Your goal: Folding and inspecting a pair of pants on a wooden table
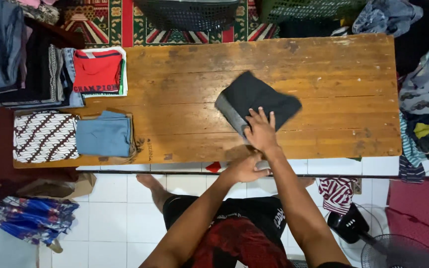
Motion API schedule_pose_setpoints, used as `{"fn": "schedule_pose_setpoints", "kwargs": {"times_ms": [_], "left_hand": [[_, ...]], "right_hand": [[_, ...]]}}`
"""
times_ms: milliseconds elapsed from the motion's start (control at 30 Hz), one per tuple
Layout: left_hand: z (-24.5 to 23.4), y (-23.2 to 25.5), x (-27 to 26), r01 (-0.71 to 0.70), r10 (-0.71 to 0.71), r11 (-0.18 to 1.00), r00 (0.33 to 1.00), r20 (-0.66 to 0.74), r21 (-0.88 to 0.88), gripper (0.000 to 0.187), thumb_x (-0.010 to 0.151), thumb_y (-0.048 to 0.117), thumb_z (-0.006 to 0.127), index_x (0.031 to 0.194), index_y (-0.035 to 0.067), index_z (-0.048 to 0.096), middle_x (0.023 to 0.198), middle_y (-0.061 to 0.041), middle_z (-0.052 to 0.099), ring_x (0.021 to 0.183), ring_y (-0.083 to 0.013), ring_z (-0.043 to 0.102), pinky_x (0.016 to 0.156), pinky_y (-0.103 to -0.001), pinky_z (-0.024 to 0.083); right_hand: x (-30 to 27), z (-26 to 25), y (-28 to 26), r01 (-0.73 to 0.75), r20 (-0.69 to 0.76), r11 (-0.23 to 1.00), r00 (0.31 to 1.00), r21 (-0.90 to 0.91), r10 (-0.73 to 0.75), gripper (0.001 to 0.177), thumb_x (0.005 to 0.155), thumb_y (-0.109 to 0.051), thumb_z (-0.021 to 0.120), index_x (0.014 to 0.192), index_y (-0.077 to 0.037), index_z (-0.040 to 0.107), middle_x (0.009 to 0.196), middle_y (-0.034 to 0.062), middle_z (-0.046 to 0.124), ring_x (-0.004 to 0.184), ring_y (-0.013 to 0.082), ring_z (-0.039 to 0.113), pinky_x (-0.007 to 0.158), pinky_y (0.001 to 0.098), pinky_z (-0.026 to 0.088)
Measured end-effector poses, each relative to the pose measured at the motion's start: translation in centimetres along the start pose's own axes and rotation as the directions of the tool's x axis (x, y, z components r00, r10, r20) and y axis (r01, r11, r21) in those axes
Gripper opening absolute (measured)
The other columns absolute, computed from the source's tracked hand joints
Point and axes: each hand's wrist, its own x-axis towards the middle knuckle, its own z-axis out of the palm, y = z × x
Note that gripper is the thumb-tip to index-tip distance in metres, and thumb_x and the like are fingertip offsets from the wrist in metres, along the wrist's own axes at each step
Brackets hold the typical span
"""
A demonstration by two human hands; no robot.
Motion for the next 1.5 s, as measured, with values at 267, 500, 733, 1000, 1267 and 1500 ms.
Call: {"fn": "schedule_pose_setpoints", "kwargs": {"times_ms": [267, 500, 733, 1000, 1267, 1500], "left_hand": [[-6.7, -7.2, 1.9, 0.322, -0.245, 0.939, 0.873, -0.422, 0.123, 0.048, 0.083, 0.015, 0.073, 0.128, 0.026, 0.061, 0.126, -0.005, 0.054, 0.114, -0.0352, 0.060, 0.088, -0.052, 0.054], [-4.6, -17.1, 5.6, -0.006, 0.099, 0.936, 0.964, -0.245, 0.353, 0.015, 0.089, 0.016, 0.071, 0.103, 0.023, 0.070, 0.112, -0.002, 0.058, 0.100, -0.0325, 0.068, 0.079, -0.046, 0.062], [-4.9, -15.9, 4.6, -0.054, 0.232, 0.928, 0.857, -0.459, 0.368, 0.019, 0.090, 0.010, 0.068, 0.082, 0.013, 0.052, 0.086, -0.006, 0.049, 0.083, -0.0288, 0.063, 0.071, -0.039, 0.055], [-5.6, -14.1, 3.5, -0.024, 0.215, 0.921, 0.864, -0.455, 0.389, 0.016, 0.085, 0.002, 0.070, 0.092, 0.015, 0.062, 0.093, -0.006, 0.056, 0.084, -0.0299, 0.064, 0.070, -0.040, 0.056], [-6.5, -13.1, 1.8, -0.043, 0.147, 0.963, 0.911, -0.386, 0.265, 0.018, 0.084, 0.015, 0.076, 0.092, 0.017, 0.060, 0.094, -0.003, 0.055, 0.089, -0.0298, 0.065, 0.076, -0.041, 0.057], [-7.4, -10.5, 4.6, 0.080, 0.096, 0.955, 0.826, -0.556, 0.284, 0.034, 0.096, 0.028, 0.071, 0.125, 0.012, 0.063, 0.118, -0.016, 0.063, 0.114, -0.0356, 0.067, 0.094, -0.048, 0.056]], "right_hand": [[-5.6, -2.4, 1.6, -0.090, -0.161, 0.995, 0.984, -0.043, 0.081, 0.050, 0.086, -0.039, 0.072, 0.135, -0.027, 0.069, 0.153, -0.0023, 0.049, 0.139, 0.0307, 0.044, 0.106, 0.0549, 0.039], [-6.3, -0.6, 5.6, -0.123, -0.293, 0.985, 0.944, 0.118, 0.152, 0.038, 0.092, -0.018, 0.073, 0.130, -0.021, 0.073, 0.144, 0.0031, 0.057, 0.132, 0.0323, 0.059, 0.102, 0.0469, 0.054], [-5.8, 0.7, 7.1, -0.049, -0.414, 0.996, 0.907, 0.070, 0.073, 0.014, 0.090, -0.020, 0.077, 0.104, -0.019, 0.078, 0.115, 0.0042, 0.064, 0.110, 0.0295, 0.070, 0.094, 0.0408, 0.058], [-7.3, 1.8, 7.4, -0.068, -0.461, 0.997, 0.886, -0.024, 0.049, 0.020, 0.085, -0.019, 0.077, 0.104, -0.024, 0.071, 0.103, -0.0025, 0.064, 0.103, 0.0223, 0.069, 0.084, 0.0395, 0.056], [-9.4, 0.0, 5.4, -0.082, -0.515, 0.997, 0.854, 0.009, 0.075, 0.018, 0.085, -0.020, 0.079, 0.103, -0.021, 0.077, 0.102, 0.0005, 0.065, 0.103, 0.0243, 0.067, 0.087, 0.0402, 0.051], [-6.0, -2.8, 2.3, -0.033, -0.565, 0.996, 0.822, 0.077, 0.071, 0.041, 0.092, -0.010, 0.069, 0.133, -0.010, 0.073, 0.139, 0.0176, 0.064, 0.133, 0.0372, 0.061, 0.109, 0.0504, 0.047]]}}
